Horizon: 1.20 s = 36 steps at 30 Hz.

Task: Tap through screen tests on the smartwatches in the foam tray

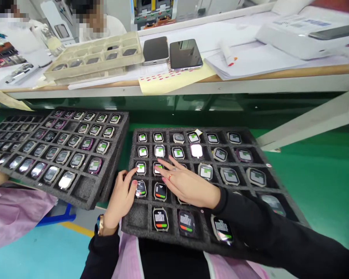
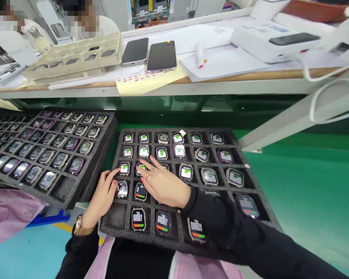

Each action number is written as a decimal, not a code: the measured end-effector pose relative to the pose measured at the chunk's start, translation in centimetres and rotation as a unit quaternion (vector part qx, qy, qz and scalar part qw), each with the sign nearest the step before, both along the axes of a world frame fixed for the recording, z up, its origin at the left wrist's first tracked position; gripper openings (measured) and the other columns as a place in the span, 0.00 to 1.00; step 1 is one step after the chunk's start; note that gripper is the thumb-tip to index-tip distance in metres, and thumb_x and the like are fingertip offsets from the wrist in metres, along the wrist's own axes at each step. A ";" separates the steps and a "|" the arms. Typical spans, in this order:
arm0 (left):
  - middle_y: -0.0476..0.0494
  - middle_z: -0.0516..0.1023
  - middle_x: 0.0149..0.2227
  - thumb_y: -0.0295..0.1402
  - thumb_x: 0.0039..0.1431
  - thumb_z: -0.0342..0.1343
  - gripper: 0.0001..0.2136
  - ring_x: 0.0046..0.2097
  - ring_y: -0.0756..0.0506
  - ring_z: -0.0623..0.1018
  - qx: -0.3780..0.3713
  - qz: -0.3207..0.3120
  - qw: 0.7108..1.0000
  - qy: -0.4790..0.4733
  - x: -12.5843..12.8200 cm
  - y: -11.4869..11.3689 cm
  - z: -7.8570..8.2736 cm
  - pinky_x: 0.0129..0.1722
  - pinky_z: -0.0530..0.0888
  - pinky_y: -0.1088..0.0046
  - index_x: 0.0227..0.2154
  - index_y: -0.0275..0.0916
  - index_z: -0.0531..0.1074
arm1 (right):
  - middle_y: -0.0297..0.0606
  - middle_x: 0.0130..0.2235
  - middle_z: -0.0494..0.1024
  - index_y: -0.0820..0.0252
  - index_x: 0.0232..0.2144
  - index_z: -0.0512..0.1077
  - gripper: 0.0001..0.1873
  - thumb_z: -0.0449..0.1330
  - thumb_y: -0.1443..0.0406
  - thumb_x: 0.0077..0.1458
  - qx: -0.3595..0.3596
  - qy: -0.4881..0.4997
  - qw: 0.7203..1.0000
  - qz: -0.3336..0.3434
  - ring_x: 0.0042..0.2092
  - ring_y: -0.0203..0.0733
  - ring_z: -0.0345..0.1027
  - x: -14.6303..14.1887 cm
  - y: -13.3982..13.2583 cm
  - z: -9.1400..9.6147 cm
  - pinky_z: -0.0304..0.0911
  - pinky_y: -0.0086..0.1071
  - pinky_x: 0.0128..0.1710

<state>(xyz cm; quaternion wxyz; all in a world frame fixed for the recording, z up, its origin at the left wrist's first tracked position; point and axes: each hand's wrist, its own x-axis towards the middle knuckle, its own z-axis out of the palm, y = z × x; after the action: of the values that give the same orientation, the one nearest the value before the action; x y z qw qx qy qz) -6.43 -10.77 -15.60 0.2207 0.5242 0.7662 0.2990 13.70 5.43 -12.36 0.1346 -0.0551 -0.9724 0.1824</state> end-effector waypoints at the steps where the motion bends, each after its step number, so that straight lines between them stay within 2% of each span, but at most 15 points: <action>1: 0.39 0.61 0.54 0.42 0.71 0.39 0.21 0.59 0.40 0.66 -0.005 -0.001 1.000 0.002 0.0 0.0 0.0 0.62 0.64 0.53 0.63 0.50 0.61 | 0.55 0.55 0.74 0.75 0.58 0.68 0.22 0.43 0.71 0.69 0.001 0.004 1.000 -0.007 0.67 0.57 0.51 0.4 0.1 0.2 0.48 0.62 0.66; 4: 0.39 0.61 0.54 0.42 0.70 0.39 0.21 0.59 0.39 0.65 -0.013 -0.002 1.000 -0.001 -0.1 0.1 -0.2 0.62 0.63 0.52 0.62 0.50 0.63 | 0.52 0.55 0.74 0.73 0.57 0.69 0.22 0.42 0.70 0.69 0.002 0.004 0.999 -0.039 0.66 0.56 0.52 2.0 0.7 0.7 0.47 0.63 0.66; 10: 0.39 0.61 0.55 0.41 0.71 0.38 0.21 0.60 0.41 0.64 0.013 0.006 0.999 -0.034 -0.2 0.1 -0.5 0.65 0.60 0.53 0.64 0.50 0.58 | 0.51 0.54 0.75 0.74 0.48 0.75 0.24 0.40 0.69 0.70 0.015 -0.027 0.996 -0.081 0.65 0.58 0.54 5.5 1.2 1.2 0.48 0.64 0.66; 18: 0.39 0.62 0.57 0.42 0.71 0.37 0.21 0.61 0.42 0.64 0.018 0.010 0.999 -0.051 -0.3 0.2 -0.5 0.65 0.58 0.55 0.64 0.48 0.57 | 0.53 0.53 0.76 0.75 0.57 0.68 0.22 0.41 0.70 0.69 -0.009 -0.033 0.997 -0.076 0.67 0.59 0.50 5.7 0.6 0.0 0.47 0.67 0.65; 21: 0.39 0.62 0.58 0.43 0.71 0.38 0.21 0.62 0.42 0.63 0.028 0.035 0.996 -0.074 -0.2 0.2 -0.6 0.65 0.58 0.55 0.64 0.47 0.56 | 0.53 0.53 0.76 0.75 0.55 0.70 0.23 0.41 0.70 0.70 0.002 -0.037 0.996 -0.081 0.66 0.58 0.51 6.0 0.8 0.3 0.47 0.66 0.65; 24: 0.37 0.65 0.57 0.46 0.70 0.41 0.23 0.59 0.41 0.67 0.040 0.090 0.989 -0.107 -0.2 0.3 -1.3 0.62 0.62 0.55 0.63 0.44 0.56 | 0.50 0.54 0.76 0.72 0.54 0.71 0.23 0.41 0.69 0.70 0.002 -0.020 0.994 -0.110 0.65 0.56 0.54 7.4 1.2 0.9 0.47 0.63 0.66; 26: 0.37 0.66 0.56 0.47 0.69 0.43 0.23 0.59 0.41 0.67 0.046 0.115 0.986 -0.109 -0.4 0.5 -1.8 0.62 0.63 0.55 0.61 0.42 0.59 | 0.48 0.53 0.77 0.70 0.53 0.73 0.22 0.42 0.69 0.70 0.005 -0.009 0.991 -0.133 0.65 0.56 0.55 8.6 1.5 1.2 0.47 0.63 0.66; 29: 0.38 0.68 0.55 0.48 0.68 0.42 0.23 0.61 0.40 0.67 0.049 0.116 0.988 -0.093 -0.8 0.8 -2.3 0.64 0.62 0.56 0.58 0.41 0.64 | 0.48 0.53 0.77 0.69 0.51 0.74 0.22 0.42 0.69 0.70 0.016 -0.002 0.988 -0.154 0.65 0.56 0.55 10.5 1.7 1.2 0.47 0.64 0.66; 32: 0.37 0.68 0.54 0.48 0.68 0.42 0.24 0.60 0.40 0.67 0.044 0.111 0.989 -0.088 -1.1 1.2 -2.4 0.64 0.62 0.55 0.58 0.39 0.64 | 0.50 0.52 0.78 0.73 0.55 0.70 0.22 0.42 0.71 0.70 0.032 -0.009 0.987 -0.154 0.65 0.56 0.54 11.5 1.6 0.9 0.47 0.64 0.66; 36: 0.37 0.68 0.53 0.49 0.66 0.44 0.25 0.59 0.39 0.68 0.053 0.113 0.989 -0.084 -1.3 1.5 -2.4 0.64 0.62 0.53 0.57 0.38 0.65 | 0.55 0.48 0.79 0.80 0.59 0.65 0.22 0.42 0.72 0.69 0.058 -0.031 0.988 -0.139 0.68 0.56 0.47 11.7 1.5 0.2 0.45 0.63 0.66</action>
<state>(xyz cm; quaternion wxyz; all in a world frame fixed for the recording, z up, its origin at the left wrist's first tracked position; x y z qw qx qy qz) -7.73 -9.28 -18.00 0.2213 0.4179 0.7824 0.4053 25.38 6.91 -12.14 0.1311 -0.1872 -0.9680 0.1038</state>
